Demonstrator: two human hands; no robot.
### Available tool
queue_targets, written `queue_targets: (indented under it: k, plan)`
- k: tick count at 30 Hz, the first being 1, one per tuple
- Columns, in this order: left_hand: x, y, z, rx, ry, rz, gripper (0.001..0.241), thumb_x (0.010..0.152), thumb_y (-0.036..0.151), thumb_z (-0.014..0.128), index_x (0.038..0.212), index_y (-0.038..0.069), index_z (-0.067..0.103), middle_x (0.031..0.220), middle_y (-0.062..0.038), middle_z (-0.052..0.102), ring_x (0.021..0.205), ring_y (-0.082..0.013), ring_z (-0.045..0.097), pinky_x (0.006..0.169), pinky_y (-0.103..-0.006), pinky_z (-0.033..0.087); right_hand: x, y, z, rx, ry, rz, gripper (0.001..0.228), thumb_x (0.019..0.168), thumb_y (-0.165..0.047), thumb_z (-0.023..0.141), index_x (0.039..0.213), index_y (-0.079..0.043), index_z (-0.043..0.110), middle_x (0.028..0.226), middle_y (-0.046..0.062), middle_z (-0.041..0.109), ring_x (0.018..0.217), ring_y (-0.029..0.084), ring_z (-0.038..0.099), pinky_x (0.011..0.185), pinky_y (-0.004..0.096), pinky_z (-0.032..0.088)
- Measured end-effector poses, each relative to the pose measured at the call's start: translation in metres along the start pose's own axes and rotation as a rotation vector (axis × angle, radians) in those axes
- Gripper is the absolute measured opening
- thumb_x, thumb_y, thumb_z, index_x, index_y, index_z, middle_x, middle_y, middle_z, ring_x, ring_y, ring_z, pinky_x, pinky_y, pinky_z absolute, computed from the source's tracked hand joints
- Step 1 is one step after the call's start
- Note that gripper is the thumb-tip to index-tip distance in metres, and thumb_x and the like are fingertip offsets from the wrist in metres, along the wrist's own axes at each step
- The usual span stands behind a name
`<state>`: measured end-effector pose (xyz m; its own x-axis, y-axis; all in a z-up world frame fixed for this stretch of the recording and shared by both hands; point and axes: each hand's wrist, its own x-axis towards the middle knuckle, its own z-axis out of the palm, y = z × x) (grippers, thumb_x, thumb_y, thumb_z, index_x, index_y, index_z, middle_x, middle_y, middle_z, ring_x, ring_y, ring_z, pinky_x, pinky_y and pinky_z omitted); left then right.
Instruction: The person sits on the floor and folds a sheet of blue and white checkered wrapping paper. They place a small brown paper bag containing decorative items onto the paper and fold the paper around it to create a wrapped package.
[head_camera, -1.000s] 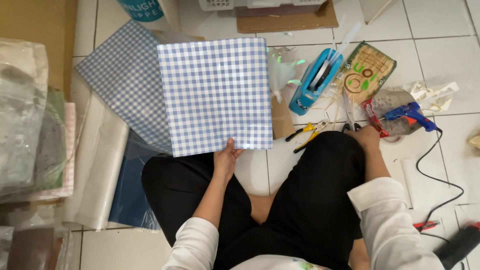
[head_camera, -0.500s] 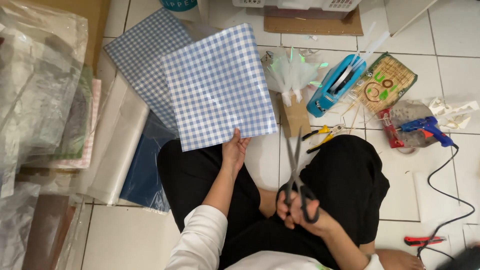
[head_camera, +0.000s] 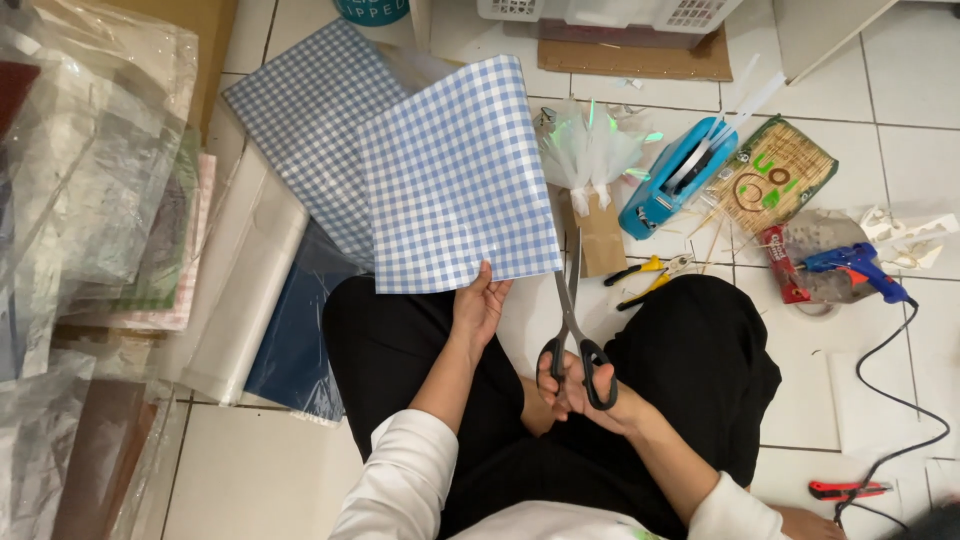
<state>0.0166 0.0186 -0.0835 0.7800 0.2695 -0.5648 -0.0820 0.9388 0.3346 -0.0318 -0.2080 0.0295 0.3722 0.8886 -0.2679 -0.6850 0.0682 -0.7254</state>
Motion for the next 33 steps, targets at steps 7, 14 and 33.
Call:
queue_targets:
  k: [7,14,33]
  plan:
    - [0.009,-0.006,-0.022,-0.120,-0.054,-0.102,0.012,0.102,0.001,0.060,0.111,-0.001,0.067,0.104,-0.013,0.074,0.099,-0.0301,0.075,0.094,-0.0432,0.064,0.029,0.027,-0.021,-0.081,0.010,-0.146,0.115,0.064,-0.098,0.035,0.135,-0.007,0.038,0.100,0.008,0.040,0.095,0.024,0.055,0.074,0.038,0.054]
    - [0.006,-0.007,-0.016,-0.045,0.101,-0.050,0.026,0.099,-0.002,0.058,0.124,-0.007,0.058,0.111,-0.012,0.068,0.092,-0.0178,0.069,0.099,-0.0402,0.059,0.014,0.010,0.027,-0.051,0.283,-0.185,0.078,0.072,-0.082,0.057,0.097,-0.009,0.053,0.075,0.000,0.050,0.062,0.011,0.050,0.052,0.025,0.039]
    - [-0.015,-0.032,-0.036,-0.032,0.050,-0.074,0.018,0.092,-0.003,0.068,0.110,-0.005,0.065,0.098,-0.004,0.069,0.087,-0.0140,0.069,0.092,-0.0365,0.062,0.020,-0.003,0.020,-0.059,0.368,-0.202,0.080,0.071,-0.084,0.052,0.097,-0.008,0.055,0.072,0.001,0.052,0.061,0.013,0.053,0.053,0.028,0.042]
